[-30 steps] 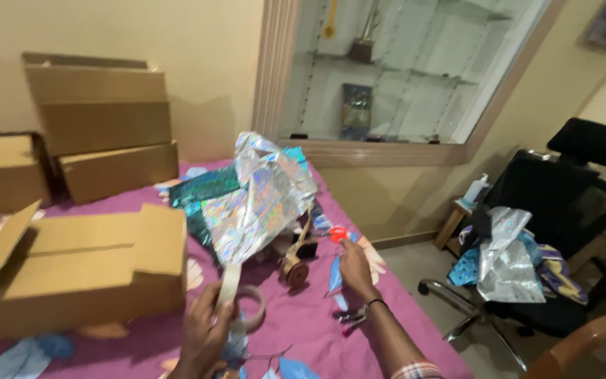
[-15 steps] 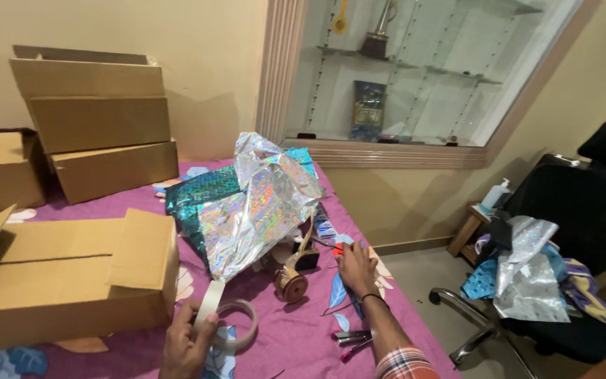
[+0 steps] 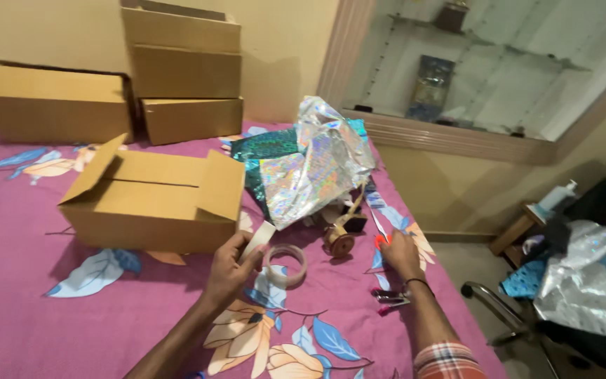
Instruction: The person places a small black object into a cardboard box, closes the flaps, and then uses scissors to cut a strip of clear packing tape. The tape is held but not applied to the box by the end of the clip.
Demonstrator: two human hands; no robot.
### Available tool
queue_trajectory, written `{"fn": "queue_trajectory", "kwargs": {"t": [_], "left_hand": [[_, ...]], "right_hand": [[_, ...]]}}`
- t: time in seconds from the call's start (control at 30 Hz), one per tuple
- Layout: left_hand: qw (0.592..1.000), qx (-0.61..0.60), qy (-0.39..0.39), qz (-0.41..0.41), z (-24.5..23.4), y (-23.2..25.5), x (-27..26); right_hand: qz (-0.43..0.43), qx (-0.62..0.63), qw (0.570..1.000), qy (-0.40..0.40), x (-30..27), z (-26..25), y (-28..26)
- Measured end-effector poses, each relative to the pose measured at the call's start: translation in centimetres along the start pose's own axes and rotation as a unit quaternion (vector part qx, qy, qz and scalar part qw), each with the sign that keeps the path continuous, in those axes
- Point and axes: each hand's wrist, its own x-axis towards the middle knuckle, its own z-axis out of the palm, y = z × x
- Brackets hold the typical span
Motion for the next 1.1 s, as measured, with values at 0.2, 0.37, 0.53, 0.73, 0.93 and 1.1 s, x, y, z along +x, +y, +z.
{"fn": "queue_trajectory", "kwargs": {"t": [0.2,0.37,0.53,0.73,0.93,1.1], "left_hand": [[1.000,0.014,-0.014,0.000,-2.1,3.4,-2.1],[0.999,0.036,-0.025,-0.032,-4.7,4.9,-4.9],[0.998,0.042,-0.024,-0.038,-7.6,5.4,-7.2],[0.997,0.029,0.008,-0.065,-9.2,4.9,-8.5],[0.993,-0.013,0.067,-0.099,-9.6,4.1,-8.9],[0.990,-0.057,0.061,-0.115,-9.3,4.0,-9.3]], "right_hand": [[0.085,-0.100,0.989,-0.065,-1.6,-3.2,-3.4],[0.031,-0.082,0.996,0.030,-4.1,-4.7,-4.5],[0.092,-0.014,0.990,0.105,-6.8,-6.3,-5.8],[0.088,0.146,0.965,0.201,-11.2,-7.8,-9.7],[-0.136,0.354,0.925,0.010,-19.0,-7.4,-17.3],[-0.097,0.216,0.970,-0.065,-22.5,-8.0,-22.0]]}}
